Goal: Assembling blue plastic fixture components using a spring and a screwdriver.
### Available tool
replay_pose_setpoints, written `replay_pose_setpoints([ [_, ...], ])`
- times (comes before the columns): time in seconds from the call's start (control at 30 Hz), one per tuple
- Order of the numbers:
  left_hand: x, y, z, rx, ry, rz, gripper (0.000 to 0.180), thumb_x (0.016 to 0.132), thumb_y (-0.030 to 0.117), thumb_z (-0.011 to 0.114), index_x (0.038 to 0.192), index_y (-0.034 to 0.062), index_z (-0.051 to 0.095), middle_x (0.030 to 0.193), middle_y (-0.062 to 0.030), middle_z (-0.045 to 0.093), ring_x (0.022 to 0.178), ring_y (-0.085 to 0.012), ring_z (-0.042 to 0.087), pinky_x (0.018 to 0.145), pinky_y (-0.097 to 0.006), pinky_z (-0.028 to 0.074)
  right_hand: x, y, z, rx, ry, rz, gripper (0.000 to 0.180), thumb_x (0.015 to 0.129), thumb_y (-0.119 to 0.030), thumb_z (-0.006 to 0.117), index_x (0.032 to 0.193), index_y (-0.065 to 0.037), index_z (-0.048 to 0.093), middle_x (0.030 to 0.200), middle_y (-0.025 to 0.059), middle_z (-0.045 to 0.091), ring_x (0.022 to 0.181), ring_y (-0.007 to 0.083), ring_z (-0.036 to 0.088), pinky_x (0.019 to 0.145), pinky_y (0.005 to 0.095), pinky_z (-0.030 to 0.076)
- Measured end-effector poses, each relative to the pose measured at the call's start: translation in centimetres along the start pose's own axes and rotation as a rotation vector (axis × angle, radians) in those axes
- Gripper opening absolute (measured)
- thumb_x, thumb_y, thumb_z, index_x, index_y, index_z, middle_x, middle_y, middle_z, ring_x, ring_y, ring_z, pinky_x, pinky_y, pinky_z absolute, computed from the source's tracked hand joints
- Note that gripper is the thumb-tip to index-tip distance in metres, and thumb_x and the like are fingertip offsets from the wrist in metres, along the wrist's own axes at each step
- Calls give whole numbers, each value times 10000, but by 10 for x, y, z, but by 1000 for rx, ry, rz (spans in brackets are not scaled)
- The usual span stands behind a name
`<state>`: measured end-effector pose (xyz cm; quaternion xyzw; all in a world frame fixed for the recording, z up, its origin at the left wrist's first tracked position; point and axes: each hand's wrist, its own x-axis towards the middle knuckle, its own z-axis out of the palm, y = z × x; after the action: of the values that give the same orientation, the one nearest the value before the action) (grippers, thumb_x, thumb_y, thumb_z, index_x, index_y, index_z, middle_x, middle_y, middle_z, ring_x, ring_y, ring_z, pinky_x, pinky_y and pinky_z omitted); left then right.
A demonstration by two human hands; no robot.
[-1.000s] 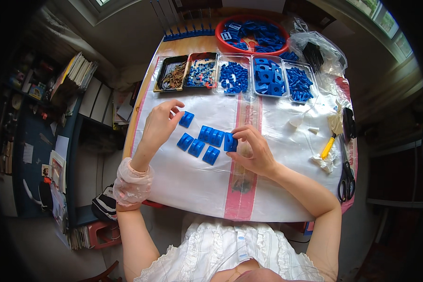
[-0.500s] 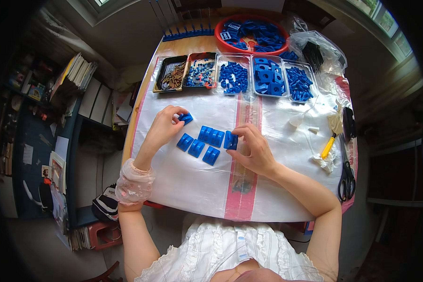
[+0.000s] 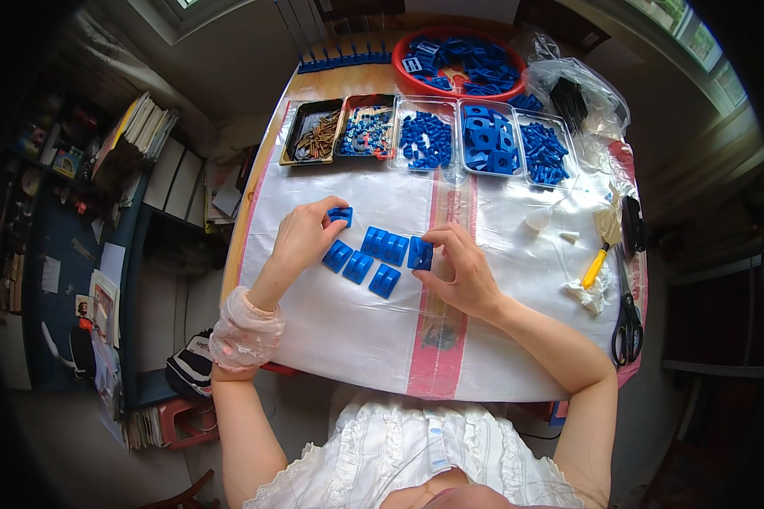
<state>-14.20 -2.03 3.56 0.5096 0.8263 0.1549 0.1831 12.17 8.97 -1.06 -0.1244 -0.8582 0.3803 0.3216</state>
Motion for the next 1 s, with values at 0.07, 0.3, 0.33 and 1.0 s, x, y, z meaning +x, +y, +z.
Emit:
replay_pose_setpoints([
  [0.07,3,-17,5,-49,32,120,263,929,20,642,1161,105,731,996,-135,664,834,-263,680,782,-387,544,0,-1,0,8,-3,5,482,761,-78,827,1163,-21,567,1118,154,607,1060,352,602,894,425,503],
  [0.3,3,-23,1,-128,10,228,300,963,-50,528,1117,89,745,1207,-133,622,1117,-290,644,974,-342,510,0,0,0,-20,0,6,491,761,-74,820,1176,-21,563,1130,150,601,1073,346,594,905,420,499],
  [0.33,4,-28,2,-142,12,229,292,962,-45,537,1129,88,738,1221,-131,618,1125,-285,642,978,-342,510,0,0,0,-21,-3,12,494,759,-72,818,1178,-21,563,1132,148,600,1077,346,591,907,419,498],
  [1.0,-2,-11,2,-224,-50,220,321,874,158,789,1165,70,688,1147,-113,629,991,-258,667,873,-370,556,-2,3,4,-340,-76,-16,420,753,-177,825,1104,-53,632,1095,97,608,1088,298,560,944,410,476],
])
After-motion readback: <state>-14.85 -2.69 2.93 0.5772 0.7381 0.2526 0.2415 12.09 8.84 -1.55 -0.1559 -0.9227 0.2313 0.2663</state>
